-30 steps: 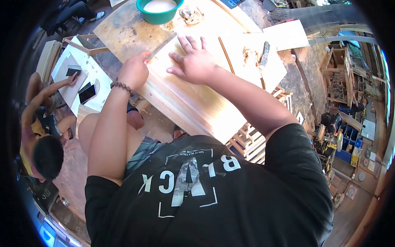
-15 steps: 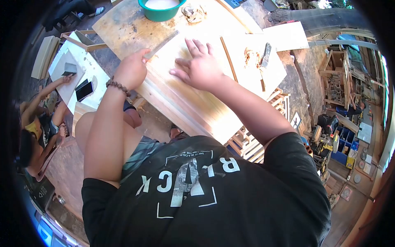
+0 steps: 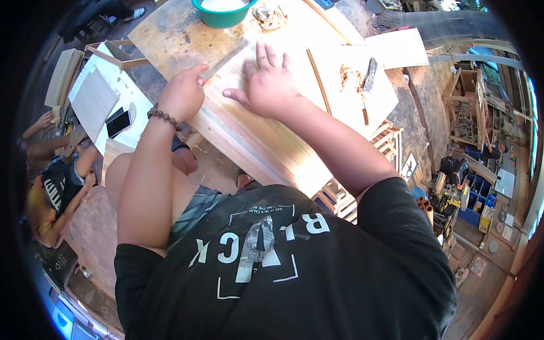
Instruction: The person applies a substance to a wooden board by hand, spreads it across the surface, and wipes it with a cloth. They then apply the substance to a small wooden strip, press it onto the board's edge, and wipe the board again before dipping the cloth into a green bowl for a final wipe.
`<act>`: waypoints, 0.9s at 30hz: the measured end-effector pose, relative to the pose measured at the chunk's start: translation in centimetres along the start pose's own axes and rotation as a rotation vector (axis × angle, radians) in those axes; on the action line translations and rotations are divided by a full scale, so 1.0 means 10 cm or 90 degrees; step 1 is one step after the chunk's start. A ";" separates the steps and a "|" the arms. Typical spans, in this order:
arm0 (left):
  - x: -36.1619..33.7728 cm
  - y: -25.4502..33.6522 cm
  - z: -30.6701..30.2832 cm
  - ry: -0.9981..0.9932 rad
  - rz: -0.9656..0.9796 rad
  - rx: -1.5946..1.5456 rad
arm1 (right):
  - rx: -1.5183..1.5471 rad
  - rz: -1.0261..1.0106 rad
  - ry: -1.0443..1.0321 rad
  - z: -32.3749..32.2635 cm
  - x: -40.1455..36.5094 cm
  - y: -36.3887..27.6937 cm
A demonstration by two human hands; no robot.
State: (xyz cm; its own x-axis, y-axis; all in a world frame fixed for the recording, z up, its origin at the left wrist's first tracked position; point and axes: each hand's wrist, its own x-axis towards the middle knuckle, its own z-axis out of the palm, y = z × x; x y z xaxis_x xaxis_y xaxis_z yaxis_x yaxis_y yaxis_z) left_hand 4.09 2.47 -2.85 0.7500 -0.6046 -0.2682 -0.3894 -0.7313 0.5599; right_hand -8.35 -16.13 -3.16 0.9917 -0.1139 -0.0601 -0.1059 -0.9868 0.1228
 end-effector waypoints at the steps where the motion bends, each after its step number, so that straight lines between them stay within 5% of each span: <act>1: 0.02 -0.01 0.01 -0.001 0.005 -0.001 | 0.040 -0.023 0.023 0.00 0.02 -0.01; 5: 0.02 0.04 0.02 0.001 0.006 0.014 | 0.204 -0.073 -0.036 0.17 0.12 0.09; 9: -0.02 0.02 0.01 -0.006 0.005 0.002 | 0.165 0.008 -0.059 0.12 0.04 0.15; 15: 0.00 -0.01 0.02 -0.012 0.005 0.002 | 0.116 -0.039 0.017 0.24 0.07 -0.08; 27: -0.02 0.01 -0.01 -0.026 0.009 -0.023 | 0.113 -0.075 -0.037 0.16 -0.02 -0.01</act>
State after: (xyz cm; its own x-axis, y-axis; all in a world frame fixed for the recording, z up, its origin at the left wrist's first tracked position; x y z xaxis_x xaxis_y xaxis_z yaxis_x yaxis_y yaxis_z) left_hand 3.97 2.51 -2.72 0.7216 -0.6278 -0.2917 -0.3801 -0.7114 0.5911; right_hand -8.67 -16.21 -4.77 0.9927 0.0024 -0.1207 -0.0055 -0.9979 -0.0645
